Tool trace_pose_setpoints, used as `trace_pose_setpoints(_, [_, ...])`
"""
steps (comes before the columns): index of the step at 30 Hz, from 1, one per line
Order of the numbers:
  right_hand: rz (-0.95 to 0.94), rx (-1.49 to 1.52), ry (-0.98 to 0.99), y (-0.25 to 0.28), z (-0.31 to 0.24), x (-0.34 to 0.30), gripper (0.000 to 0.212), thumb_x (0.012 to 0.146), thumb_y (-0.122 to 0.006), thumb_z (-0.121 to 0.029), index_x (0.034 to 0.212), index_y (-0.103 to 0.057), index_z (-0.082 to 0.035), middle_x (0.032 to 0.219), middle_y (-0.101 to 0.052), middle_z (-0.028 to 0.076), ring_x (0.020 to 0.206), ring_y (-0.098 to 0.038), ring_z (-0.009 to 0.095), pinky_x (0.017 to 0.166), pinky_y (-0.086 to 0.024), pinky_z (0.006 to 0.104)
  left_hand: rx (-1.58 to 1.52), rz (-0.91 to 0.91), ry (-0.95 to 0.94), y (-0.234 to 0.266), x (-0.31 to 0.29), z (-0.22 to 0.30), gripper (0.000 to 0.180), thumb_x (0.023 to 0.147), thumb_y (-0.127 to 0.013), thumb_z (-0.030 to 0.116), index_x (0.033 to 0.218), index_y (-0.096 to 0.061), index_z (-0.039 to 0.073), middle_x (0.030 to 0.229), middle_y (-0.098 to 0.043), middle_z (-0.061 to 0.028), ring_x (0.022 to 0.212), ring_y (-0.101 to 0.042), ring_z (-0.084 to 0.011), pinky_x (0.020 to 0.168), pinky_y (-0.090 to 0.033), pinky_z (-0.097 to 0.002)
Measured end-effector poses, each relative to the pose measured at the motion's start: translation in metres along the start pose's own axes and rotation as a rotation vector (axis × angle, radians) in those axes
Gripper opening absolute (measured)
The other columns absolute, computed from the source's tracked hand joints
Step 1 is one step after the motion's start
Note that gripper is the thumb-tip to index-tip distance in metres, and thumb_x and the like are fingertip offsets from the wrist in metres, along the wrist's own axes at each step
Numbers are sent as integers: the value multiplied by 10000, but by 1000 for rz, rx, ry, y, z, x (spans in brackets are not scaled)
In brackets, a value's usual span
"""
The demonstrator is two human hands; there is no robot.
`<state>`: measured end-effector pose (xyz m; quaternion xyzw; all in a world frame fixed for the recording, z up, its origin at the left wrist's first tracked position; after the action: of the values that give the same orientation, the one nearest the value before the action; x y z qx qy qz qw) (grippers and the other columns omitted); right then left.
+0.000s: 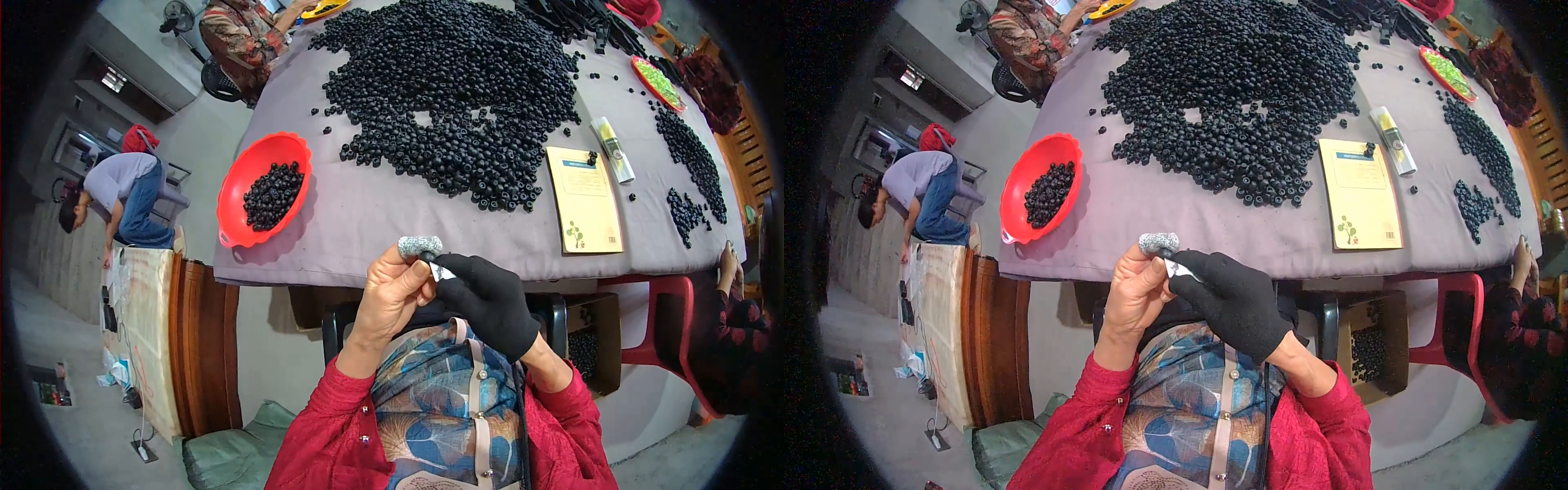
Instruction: The person sorts small black plastic components on a table by hand, then wraps some of them with paper strips.
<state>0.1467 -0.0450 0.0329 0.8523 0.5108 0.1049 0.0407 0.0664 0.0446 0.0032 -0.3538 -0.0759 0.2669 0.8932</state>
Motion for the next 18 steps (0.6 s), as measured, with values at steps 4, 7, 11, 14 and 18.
trace_pose_setpoints(4, [25, 23, -9, -1, 4, 0, 291, 786, -620, -120, 1066, -578, -53, 821, -619, 103, 714, -617, 164, 628, -478, 269, 15, -11, 1, -2, 0, 1, 183, 848, -551, 100, 1020, -576, 41, 727, -578, -17, 580, -514, -56, 473, -380, -156])
trace_pose_setpoints(7, [32, 51, -26, 0, 3, -1, 292, 784, -621, -123, 1066, -581, -60, 832, -624, 105, 720, -621, 162, 630, -480, 264, 29, -1, 3, -1, 0, 1, 189, 847, -554, 103, 1023, -576, 41, 730, -579, -16, 580, -516, -56, 475, -383, -153])
trace_pose_setpoints(11, [21, 26, -52, 0, 5, 0, 289, 785, -621, -128, 1063, -584, -60, 845, -629, 106, 728, -623, 156, 631, -482, 264, 29, -7, 17, 0, 0, -1, 185, 847, -554, 98, 1021, -576, 40, 736, -580, -15, 584, -518, -55, 479, -387, -153])
trace_pose_setpoints(14, [30, 49, -50, 1, 7, -1, 289, 788, -618, -138, 1064, -584, -59, 851, -629, 110, 731, -625, 163, 633, -483, 265, 31, -6, 18, 1, 1, -2, 180, 848, -550, 93, 1018, -577, 39, 734, -578, -14, 584, -516, -54, 478, -385, -153])
trace_pose_setpoints(18, [20, 15, -60, -1, 7, 0, 289, 791, -617, -144, 1065, -584, -59, 849, -631, 111, 732, -625, 164, 636, -484, 266, 42, 17, 12, 2, 0, 0, 172, 851, -544, 88, 1011, -578, 36, 720, -571, -12, 579, -509, -55, 476, -378, -153])
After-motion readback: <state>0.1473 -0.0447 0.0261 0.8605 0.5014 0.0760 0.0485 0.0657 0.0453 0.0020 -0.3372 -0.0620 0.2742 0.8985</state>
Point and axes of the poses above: each hand's wrist, its own x-axis towards the middle knuckle, its own y-axis out of the back of the hand, z = x × y, the point moved 7 cm from there along x, towards the middle knuckle
